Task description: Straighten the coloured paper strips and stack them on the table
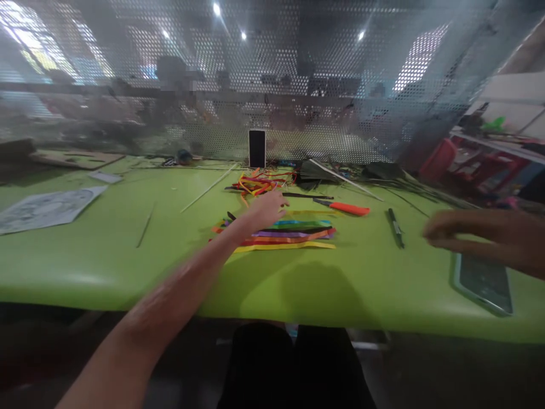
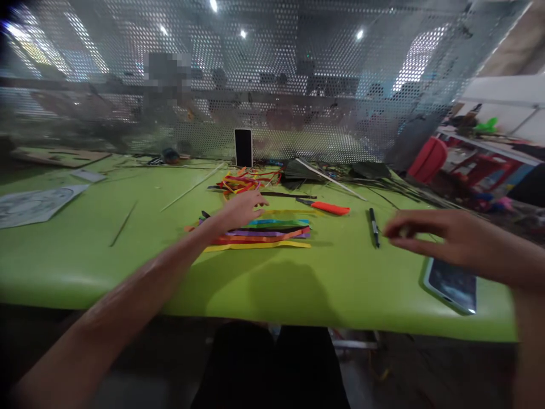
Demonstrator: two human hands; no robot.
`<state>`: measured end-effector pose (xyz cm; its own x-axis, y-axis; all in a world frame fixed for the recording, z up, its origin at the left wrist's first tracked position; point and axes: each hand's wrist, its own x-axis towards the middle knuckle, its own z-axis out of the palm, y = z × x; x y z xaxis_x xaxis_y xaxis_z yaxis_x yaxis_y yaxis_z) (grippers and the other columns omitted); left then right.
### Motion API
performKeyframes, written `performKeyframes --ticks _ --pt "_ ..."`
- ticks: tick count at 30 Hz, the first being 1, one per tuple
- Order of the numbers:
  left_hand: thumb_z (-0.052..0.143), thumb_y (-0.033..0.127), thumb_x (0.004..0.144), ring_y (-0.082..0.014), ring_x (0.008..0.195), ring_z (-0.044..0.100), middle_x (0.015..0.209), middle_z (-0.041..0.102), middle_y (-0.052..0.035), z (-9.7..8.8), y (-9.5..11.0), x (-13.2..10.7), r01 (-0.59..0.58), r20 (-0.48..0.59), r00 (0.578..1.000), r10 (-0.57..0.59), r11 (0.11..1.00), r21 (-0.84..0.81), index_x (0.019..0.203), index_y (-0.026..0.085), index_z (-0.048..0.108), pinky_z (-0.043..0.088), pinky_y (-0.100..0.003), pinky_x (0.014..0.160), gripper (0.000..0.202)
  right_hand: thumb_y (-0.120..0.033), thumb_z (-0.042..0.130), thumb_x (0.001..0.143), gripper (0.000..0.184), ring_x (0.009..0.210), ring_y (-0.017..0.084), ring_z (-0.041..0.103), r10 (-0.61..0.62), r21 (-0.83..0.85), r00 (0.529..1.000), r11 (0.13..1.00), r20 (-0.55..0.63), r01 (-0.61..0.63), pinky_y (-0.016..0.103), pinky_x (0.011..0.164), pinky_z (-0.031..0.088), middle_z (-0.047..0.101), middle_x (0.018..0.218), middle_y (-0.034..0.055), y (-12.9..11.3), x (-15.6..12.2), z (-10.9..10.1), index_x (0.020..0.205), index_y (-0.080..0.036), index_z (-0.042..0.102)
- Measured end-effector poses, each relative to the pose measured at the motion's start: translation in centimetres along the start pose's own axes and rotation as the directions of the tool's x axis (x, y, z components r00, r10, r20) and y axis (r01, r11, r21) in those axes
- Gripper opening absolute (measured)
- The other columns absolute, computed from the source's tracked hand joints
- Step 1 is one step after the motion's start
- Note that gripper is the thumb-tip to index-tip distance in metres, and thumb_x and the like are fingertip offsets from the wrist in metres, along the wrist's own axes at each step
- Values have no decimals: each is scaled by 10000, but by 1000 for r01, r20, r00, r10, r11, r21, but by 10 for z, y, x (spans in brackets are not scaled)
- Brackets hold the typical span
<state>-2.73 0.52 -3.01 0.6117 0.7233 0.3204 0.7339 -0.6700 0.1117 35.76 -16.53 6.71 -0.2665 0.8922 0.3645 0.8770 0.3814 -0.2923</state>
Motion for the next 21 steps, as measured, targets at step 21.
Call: performKeyframes --ticks 21 --pt "561 179 892 -242 894 680 967 743 -83 11 -2 -2 -30 17 999 31 998 -47 909 185 781 505 -334 758 221 -296 516 888 232 856 266 640 -264 86 942 964 209 251 397 821 471 714 897 101 -11 130 161 842 -216 728"
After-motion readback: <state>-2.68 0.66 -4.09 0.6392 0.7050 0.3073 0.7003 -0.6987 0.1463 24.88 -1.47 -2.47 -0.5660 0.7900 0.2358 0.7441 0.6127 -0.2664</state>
